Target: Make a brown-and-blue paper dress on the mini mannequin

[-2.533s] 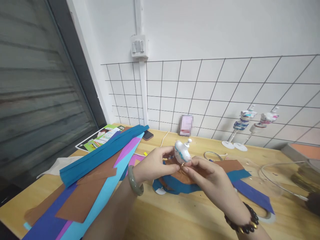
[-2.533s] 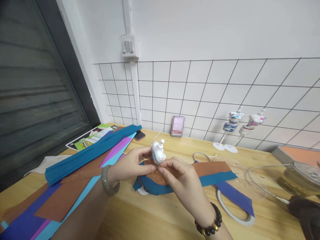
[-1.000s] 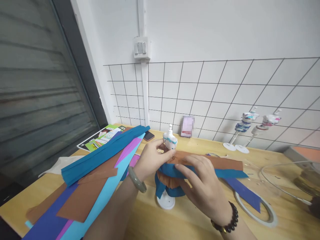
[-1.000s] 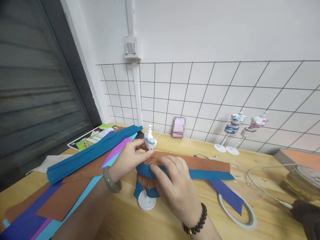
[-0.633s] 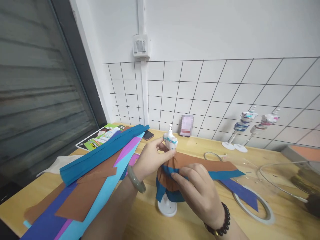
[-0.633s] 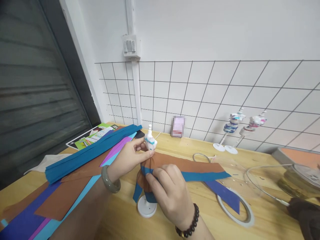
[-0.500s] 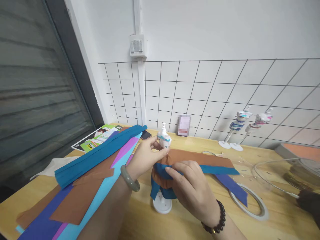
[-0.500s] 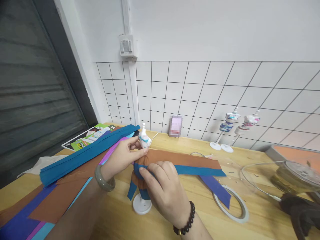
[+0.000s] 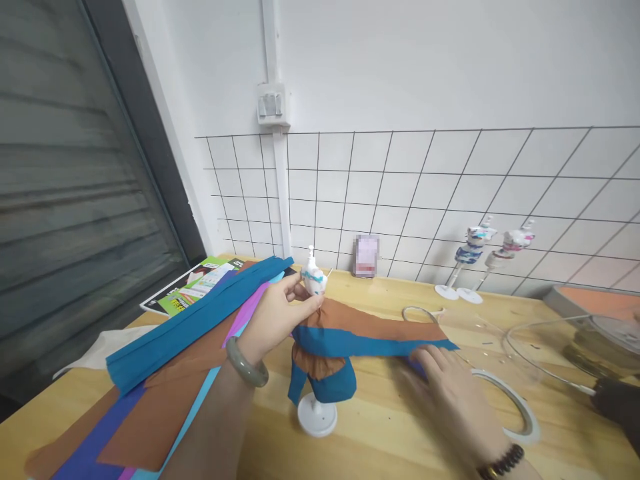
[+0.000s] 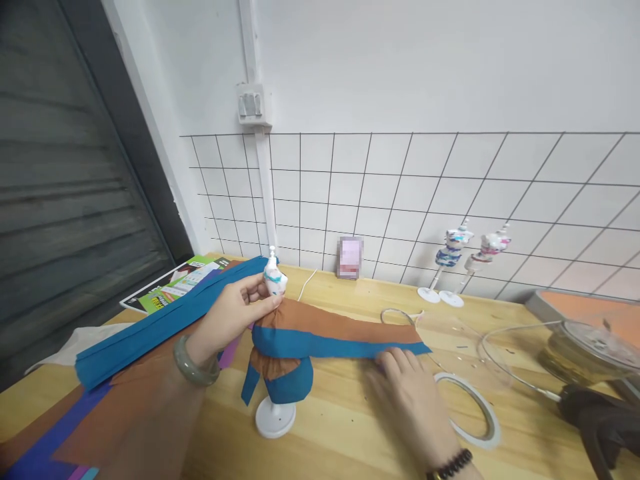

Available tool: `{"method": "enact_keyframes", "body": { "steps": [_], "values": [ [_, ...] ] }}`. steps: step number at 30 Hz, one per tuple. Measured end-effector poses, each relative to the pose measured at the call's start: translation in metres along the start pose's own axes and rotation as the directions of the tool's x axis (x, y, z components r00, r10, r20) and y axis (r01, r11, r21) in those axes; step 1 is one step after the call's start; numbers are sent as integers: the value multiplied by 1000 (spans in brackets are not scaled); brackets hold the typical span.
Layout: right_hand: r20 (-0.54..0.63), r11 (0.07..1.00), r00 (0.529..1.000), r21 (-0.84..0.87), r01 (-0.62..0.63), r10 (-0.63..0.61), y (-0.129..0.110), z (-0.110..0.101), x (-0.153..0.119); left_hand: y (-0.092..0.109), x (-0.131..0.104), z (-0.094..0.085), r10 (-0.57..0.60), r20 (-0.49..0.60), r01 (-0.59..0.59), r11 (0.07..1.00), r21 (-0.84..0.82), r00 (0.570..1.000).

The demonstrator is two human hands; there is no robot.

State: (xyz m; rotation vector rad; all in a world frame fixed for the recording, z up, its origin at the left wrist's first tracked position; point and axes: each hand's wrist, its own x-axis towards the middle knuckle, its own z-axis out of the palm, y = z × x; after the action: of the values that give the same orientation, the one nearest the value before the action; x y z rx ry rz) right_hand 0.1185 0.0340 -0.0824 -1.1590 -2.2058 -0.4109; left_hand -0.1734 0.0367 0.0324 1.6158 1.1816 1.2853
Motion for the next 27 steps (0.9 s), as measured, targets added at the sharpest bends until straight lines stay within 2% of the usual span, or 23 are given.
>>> {"method": "enact_keyframes", "body": {
  "steps": [4, 9, 13, 16, 21, 27],
  "values": [
    [144, 994, 988, -104, -41, 56, 19, 3, -27, 6, -2, -5, -7, -7, 7, 998, -66, 1000],
    [258, 987, 964, -156, -32, 72, 26, 6, -38, 12, -4, -15, -8, -24, 5, 991, -133, 1000],
    [280, 981, 957, -194, -28, 82, 38, -3, -44, 10, -6, -24, -12, -42, 5, 989, -150, 999],
    [269, 974, 959, -226, -23, 85, 53, -16, -48, 9, -6, -28, -46, -17, 42, 981, -188, 999],
    [274, 970, 959, -243, -6, 75, 78, -41, -54, 9, -4, -30, -119, 29, 122, 958, -260, 993],
    [318, 979, 946, -206, -4, 71, 91, -58, -60, 6, -2, -30, -154, 37, 158, 948, -278, 987]
  ]
}}
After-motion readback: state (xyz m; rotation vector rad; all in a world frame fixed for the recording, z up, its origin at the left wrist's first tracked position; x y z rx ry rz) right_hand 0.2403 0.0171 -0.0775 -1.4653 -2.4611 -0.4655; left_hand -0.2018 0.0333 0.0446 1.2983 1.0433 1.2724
